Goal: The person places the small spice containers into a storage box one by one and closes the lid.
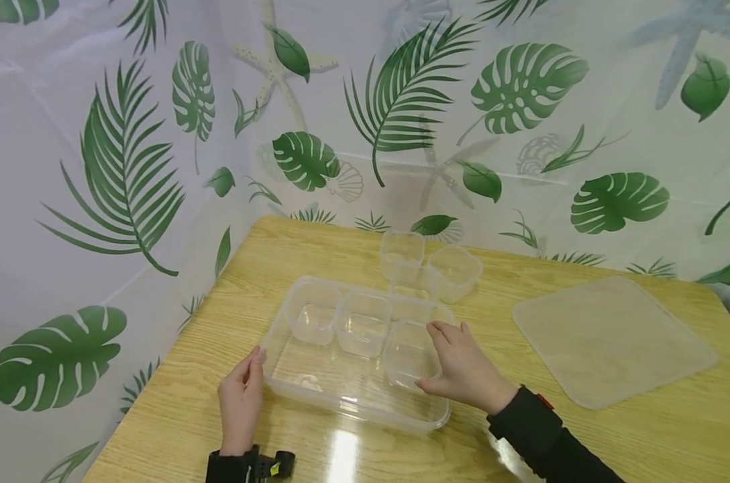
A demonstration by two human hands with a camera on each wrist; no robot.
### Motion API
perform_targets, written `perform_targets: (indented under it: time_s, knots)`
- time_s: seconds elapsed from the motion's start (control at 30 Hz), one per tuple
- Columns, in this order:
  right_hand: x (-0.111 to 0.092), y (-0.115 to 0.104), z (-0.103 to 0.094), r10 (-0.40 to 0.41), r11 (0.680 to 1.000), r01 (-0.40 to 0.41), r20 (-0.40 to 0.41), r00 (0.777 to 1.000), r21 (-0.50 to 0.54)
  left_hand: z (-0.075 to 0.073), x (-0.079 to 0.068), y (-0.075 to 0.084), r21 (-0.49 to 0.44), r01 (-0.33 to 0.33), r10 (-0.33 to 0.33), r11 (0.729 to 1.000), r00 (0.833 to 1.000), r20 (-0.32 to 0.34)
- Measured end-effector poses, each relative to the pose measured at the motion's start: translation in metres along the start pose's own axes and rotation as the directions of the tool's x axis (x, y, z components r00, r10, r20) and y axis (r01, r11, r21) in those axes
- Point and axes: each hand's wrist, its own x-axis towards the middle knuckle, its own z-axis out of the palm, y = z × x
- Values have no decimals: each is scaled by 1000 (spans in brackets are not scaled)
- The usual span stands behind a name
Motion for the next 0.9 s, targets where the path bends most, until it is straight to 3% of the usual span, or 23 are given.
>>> perform_targets:
  time_s: [0.2, 0.5, 0.9]
  knots:
    - [2, 0, -1, 15, 1000, -14, 37, 999, -9, 0, 0, 1, 1, 3, -3, 1000, 1000, 5]
    - [7, -1, -2, -67, 997, 66, -29, 997, -42, 0, 1, 0, -2, 0, 0, 1000, 1000, -5]
    - [15, -1, -1, -76, 997, 76, -9, 997, -31, 1, 1, -1, -7, -16, 16, 1000, 1000, -22]
